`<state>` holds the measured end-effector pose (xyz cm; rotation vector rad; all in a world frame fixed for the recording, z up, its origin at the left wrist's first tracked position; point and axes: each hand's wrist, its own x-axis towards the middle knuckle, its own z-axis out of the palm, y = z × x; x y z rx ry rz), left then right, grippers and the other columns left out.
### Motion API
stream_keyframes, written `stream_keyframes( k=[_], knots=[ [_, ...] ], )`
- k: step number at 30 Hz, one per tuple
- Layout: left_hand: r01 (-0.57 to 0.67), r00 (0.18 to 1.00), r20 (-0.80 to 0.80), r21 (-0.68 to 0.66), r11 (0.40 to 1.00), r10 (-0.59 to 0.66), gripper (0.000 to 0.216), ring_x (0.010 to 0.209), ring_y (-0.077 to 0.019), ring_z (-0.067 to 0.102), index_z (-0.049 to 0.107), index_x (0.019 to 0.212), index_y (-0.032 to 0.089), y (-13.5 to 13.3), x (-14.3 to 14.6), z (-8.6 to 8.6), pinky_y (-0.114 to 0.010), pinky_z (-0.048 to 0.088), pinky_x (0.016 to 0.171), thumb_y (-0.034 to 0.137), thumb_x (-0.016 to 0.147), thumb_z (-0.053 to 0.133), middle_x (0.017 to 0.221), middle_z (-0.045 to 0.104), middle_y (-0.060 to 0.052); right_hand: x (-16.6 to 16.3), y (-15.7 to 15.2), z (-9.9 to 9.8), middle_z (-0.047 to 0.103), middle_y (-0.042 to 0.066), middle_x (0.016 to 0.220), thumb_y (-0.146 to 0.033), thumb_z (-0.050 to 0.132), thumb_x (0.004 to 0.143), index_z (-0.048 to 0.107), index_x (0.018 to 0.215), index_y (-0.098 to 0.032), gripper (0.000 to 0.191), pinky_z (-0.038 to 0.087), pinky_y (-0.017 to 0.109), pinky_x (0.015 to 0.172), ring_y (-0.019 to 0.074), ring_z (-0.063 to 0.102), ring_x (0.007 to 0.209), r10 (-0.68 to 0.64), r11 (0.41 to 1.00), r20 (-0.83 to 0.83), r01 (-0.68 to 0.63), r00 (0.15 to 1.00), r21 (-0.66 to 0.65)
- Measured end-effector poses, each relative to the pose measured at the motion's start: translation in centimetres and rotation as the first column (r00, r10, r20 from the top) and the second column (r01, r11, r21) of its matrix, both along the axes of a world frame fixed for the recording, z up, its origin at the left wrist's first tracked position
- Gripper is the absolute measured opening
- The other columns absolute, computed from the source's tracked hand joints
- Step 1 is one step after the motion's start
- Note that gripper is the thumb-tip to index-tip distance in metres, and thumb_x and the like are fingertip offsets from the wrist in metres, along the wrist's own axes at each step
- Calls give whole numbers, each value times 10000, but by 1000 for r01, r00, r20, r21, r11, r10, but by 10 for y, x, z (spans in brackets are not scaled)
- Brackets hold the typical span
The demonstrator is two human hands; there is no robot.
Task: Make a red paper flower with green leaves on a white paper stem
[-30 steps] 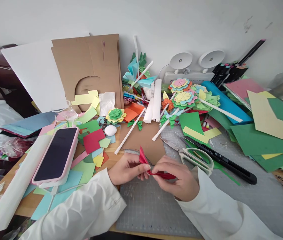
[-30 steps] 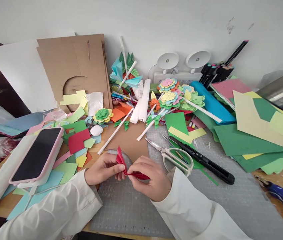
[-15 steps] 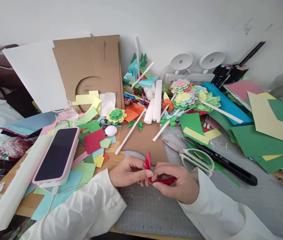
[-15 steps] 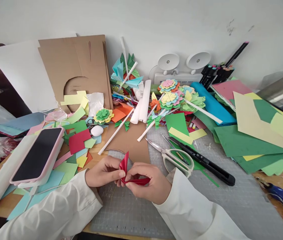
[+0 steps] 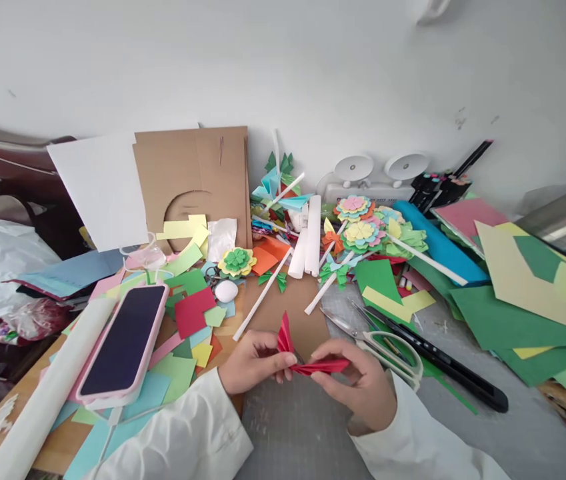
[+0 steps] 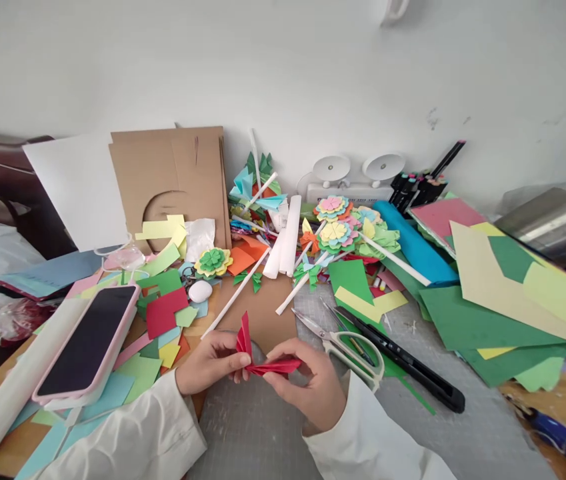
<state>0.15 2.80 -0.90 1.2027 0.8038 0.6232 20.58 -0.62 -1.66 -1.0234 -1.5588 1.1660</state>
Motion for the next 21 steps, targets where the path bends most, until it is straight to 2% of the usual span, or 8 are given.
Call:
stream_keyframes(
  k=[3, 6, 10, 15, 21],
  knots=[
    [30, 1000, 6, 5, 1000, -31, 418, 461, -75, 547, 642, 633, 87, 2, 0, -3, -172, 416, 451, 492, 731, 683, 565, 628, -46, -7, 6, -6, 606, 9, 686, -343, 700, 737, 584, 830, -189, 214, 463, 220, 516, 124, 561, 575, -52, 978, -177, 14, 983, -209],
    [48, 999, 12, 6, 999, -48, 441, 444, -72, 537, 640, 625, 86, 3, 2, -7, -170, 404, 436, 514, 723, 680, 554, 624, -49, -15, 14, -12, 543, -33, 607, -398, 735, 699, 563, 829, -185, 303, 400, 199, 432, 84, 472, 463, -90, 949, -293, -7, 952, -315],
    [34, 999, 11, 15, 999, -34, 451, 439, -64, 526, 634, 631, 86, 5, 2, -11, -161, 387, 429, 525, 728, 671, 560, 622, -48, -20, 21, -20, 532, -33, 614, -440, 739, 694, 573, 824, -174, 339, 375, 196, 423, 68, 455, 443, -95, 941, -320, -20, 943, -339],
    [22, 1000, 11, 31, 999, -23, 474, 444, -61, 517, 643, 650, 80, 7, 2, -11, -162, 389, 439, 547, 732, 654, 568, 616, -45, -20, 22, -28, 560, -11, 589, -507, 647, 776, 577, 822, -164, 354, 378, 199, 436, 76, 471, 449, -39, 937, -278, -61, 960, -343],
    [38, 999, 2, 39, 999, -38, 461, 455, -67, 522, 665, 681, 89, 9, 2, -12, -168, 393, 452, 544, 748, 639, 570, 609, -30, -22, 17, -26, 578, 9, 584, -582, 547, 818, 563, 813, -157, 425, 388, 214, 464, 97, 493, 486, 17, 938, -219, -91, 976, -334]
  ],
)
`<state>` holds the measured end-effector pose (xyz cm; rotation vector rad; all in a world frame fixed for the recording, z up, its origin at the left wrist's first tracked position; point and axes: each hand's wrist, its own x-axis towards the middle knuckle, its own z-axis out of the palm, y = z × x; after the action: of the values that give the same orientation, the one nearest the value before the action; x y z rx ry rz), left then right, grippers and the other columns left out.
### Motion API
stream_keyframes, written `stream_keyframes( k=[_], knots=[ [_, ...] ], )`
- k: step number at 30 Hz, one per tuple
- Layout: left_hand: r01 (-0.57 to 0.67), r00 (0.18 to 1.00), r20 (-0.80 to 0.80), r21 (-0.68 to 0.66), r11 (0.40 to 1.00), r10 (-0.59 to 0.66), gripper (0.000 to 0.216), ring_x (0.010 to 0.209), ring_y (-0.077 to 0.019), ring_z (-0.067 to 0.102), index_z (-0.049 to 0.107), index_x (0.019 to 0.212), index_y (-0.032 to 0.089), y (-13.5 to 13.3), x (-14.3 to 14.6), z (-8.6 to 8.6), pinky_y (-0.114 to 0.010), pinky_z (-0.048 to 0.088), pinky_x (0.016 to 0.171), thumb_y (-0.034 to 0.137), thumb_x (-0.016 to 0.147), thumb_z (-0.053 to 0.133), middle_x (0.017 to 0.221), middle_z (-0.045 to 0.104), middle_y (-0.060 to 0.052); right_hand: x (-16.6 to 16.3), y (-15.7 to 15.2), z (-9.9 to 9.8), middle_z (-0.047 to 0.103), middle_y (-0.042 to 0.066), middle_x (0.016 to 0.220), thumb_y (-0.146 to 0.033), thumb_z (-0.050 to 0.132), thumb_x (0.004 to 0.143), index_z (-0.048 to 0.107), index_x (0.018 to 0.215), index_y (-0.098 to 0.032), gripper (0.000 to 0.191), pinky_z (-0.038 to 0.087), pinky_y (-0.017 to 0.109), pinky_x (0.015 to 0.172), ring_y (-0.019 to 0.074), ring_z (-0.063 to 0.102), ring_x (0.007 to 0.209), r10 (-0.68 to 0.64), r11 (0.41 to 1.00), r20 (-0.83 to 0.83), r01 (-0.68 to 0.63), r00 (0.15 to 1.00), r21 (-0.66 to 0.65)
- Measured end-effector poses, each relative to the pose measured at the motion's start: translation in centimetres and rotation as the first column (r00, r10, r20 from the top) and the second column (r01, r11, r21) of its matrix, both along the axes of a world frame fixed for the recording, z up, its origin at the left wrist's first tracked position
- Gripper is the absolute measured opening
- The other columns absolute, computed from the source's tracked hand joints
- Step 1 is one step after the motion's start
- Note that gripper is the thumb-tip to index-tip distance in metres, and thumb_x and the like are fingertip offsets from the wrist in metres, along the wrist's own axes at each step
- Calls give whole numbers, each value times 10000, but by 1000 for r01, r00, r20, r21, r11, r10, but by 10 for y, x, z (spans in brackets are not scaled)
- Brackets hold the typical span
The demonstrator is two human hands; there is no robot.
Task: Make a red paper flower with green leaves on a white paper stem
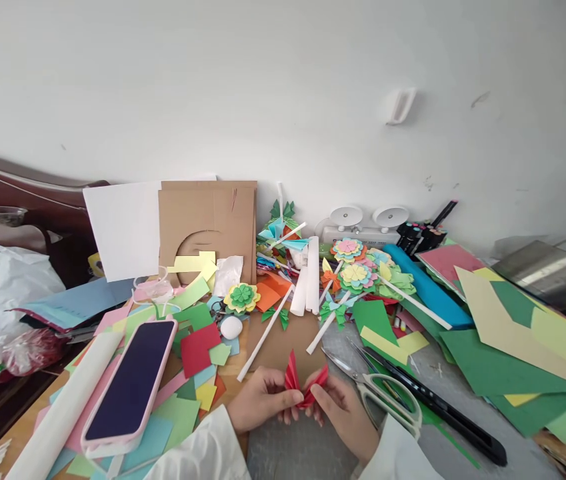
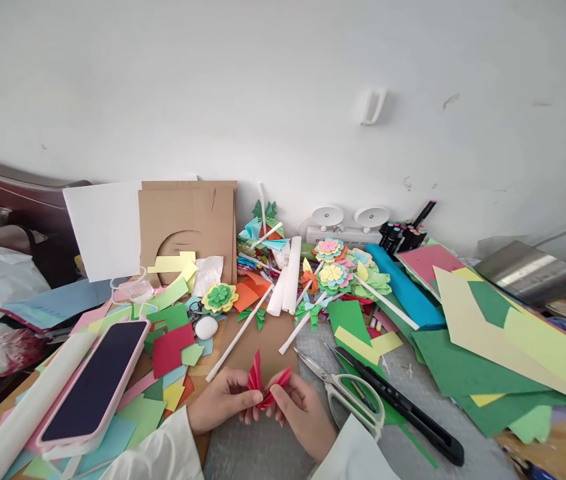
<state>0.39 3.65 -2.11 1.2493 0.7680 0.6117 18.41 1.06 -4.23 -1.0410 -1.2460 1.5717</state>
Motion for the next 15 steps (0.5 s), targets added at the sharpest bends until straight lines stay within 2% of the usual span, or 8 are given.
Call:
stream_keyframes(
  k=[7, 11, 15],
  knots=[
    [12, 1000, -25, 27, 1000, -11, 485, 456, -72, 524, 650, 669, 96, 3, 0, -2, -172, 392, 447, 573, 750, 618, 583, 613, -37, -1, -2, 4, 570, 1, 566, -618, 544, 799, 552, 804, -163, 455, 368, 219, 464, 98, 475, 477, 5, 1000, -11, -5, 1000, -12],
    [43, 997, -73, 62, 997, -39, 573, 451, -88, 530, 649, 656, 96, 2, 0, -3, -190, 404, 452, 653, 749, 551, 582, 620, -56, 1, -2, 5, 547, -7, 530, -636, 530, 797, 531, 739, -159, 480, 339, 206, 448, 80, 440, 443, -13, 999, -23, 12, 1000, -38],
    [75, 986, -158, 122, 990, -55, 676, 440, -100, 512, 663, 654, 93, 2, -6, 12, -204, 393, 452, 698, 802, 400, 551, 603, -59, 2, -3, 6, 508, -19, 465, -676, 500, 783, 492, 660, -171, 520, 304, 199, 411, 76, 406, 391, -56, 994, -26, 53, 998, -97]
  ],
)
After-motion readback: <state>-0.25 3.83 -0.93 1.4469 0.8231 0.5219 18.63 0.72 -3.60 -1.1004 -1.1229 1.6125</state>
